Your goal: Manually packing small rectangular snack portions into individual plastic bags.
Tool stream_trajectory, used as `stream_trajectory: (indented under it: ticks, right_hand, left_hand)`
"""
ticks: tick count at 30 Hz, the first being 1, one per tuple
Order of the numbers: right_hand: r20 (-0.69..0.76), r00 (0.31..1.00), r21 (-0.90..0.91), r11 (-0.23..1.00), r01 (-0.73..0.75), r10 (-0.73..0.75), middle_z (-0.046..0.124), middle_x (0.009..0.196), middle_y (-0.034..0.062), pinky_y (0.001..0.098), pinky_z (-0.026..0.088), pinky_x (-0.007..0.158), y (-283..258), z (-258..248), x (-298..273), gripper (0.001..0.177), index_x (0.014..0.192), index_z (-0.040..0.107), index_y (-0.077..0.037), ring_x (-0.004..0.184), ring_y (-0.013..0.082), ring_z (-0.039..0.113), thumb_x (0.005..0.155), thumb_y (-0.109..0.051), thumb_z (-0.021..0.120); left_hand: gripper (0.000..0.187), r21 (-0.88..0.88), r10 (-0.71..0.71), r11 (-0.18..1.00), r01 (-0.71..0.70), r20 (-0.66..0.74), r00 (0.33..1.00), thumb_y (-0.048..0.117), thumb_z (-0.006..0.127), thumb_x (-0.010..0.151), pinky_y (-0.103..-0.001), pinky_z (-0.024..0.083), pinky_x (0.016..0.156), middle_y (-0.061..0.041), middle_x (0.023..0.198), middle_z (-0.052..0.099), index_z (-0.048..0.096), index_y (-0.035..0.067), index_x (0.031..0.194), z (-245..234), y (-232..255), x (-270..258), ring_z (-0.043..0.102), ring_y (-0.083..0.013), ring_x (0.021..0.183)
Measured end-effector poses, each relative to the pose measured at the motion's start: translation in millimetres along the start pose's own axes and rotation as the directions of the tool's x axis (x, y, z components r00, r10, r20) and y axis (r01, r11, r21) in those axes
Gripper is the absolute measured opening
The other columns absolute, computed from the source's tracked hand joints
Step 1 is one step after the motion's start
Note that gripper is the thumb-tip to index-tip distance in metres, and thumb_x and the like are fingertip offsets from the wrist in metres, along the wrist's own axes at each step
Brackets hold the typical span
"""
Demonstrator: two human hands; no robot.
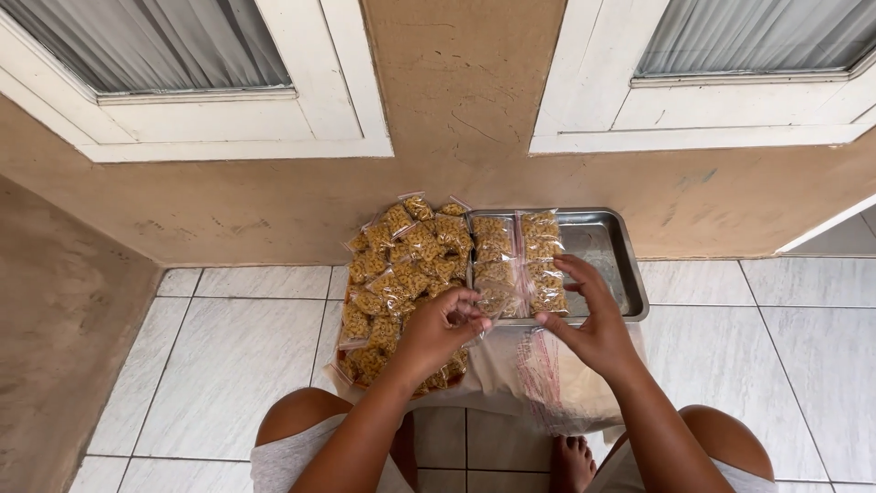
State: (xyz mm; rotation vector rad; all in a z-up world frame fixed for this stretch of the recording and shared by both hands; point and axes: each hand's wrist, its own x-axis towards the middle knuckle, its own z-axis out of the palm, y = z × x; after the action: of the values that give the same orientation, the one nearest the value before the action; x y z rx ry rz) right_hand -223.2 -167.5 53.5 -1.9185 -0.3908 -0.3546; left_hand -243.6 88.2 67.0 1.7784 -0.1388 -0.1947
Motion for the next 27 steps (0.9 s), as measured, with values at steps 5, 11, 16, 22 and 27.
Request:
stream_trajectory:
  ticks: [5, 11, 16, 22, 27]
  right_hand:
    - [0.328, 0.931, -0.074, 0.978, 0.193, -0.159, 0.068, 0.123, 0.0149, 0.0611, 0.040, 0.108, -5, 7, -3, 0.049, 0.113, 0.073, -0.008, 0.132, 0.0483, 0.051, 0.069, -0.017, 0.093]
    - [0.308, 0.930, -0.183, 0.946, 0.266, -0.202, 0.069, 0.086, 0.0035, 0.0449, 0.049, 0.087, 17, 14, -9, 0.009, 0.081, 0.077, -0.015, 0.091, 0.0300, 0.069, 0.080, -0.021, 0.083]
    - [0.171, 0.982, -0.137, 0.985, 0.101, -0.077, 0.074, 0.073, 0.0075, 0.0431, 0.052, 0.080, 4, 15, -7, 0.007, 0.080, 0.078, -0.011, 0.076, 0.0309, 0.073, 0.080, -0.015, 0.084]
    - [0.059, 0.955, 0.089, 0.952, -0.294, 0.290, 0.076, 0.071, 0.0074, 0.0349, 0.053, 0.079, 16, 11, -9, 0.008, 0.091, 0.078, -0.008, 0.071, 0.0161, 0.068, 0.092, -0.015, 0.075]
    - [0.097, 0.912, 0.299, 0.862, -0.409, 0.399, 0.076, 0.082, 0.0163, 0.0352, 0.053, 0.080, 2, 10, -7, 0.014, 0.096, 0.070, 0.001, 0.072, 0.0197, 0.068, 0.099, -0.012, 0.065]
  left_hand:
    - [0.046, 0.308, -0.004, 0.949, -0.058, 0.197, 0.980, 0.018, 0.072, 0.090, -0.046, 0.053, 0.080, -0.018, 0.104, 0.075, 0.062, 0.010, 0.134, 4, -1, -5, 0.070, -0.0403, 0.101]
    - [0.046, 0.230, -0.011, 0.973, -0.029, 0.173, 0.985, 0.014, 0.072, 0.088, -0.039, 0.053, 0.073, -0.014, 0.103, 0.074, 0.062, 0.010, 0.133, 4, -2, -7, 0.067, -0.0293, 0.087]
    - [0.056, 0.155, -0.124, 0.983, 0.098, 0.164, 0.979, 0.015, 0.073, 0.089, -0.044, 0.056, 0.085, -0.023, 0.120, 0.067, 0.054, 0.006, 0.142, -5, 26, -15, 0.065, -0.0383, 0.107]
    - [0.060, -0.073, -0.163, 0.983, 0.167, 0.055, 0.985, 0.012, 0.075, 0.087, -0.043, 0.057, 0.089, -0.024, 0.120, 0.066, 0.050, 0.000, 0.141, -9, -4, -5, 0.067, -0.0344, 0.108]
    - [0.035, -0.132, -0.094, 0.988, 0.086, -0.054, 0.994, 0.012, 0.074, 0.089, -0.034, 0.060, 0.073, -0.019, 0.102, 0.073, 0.068, 0.003, 0.122, -5, -32, 1, 0.074, -0.0243, 0.086]
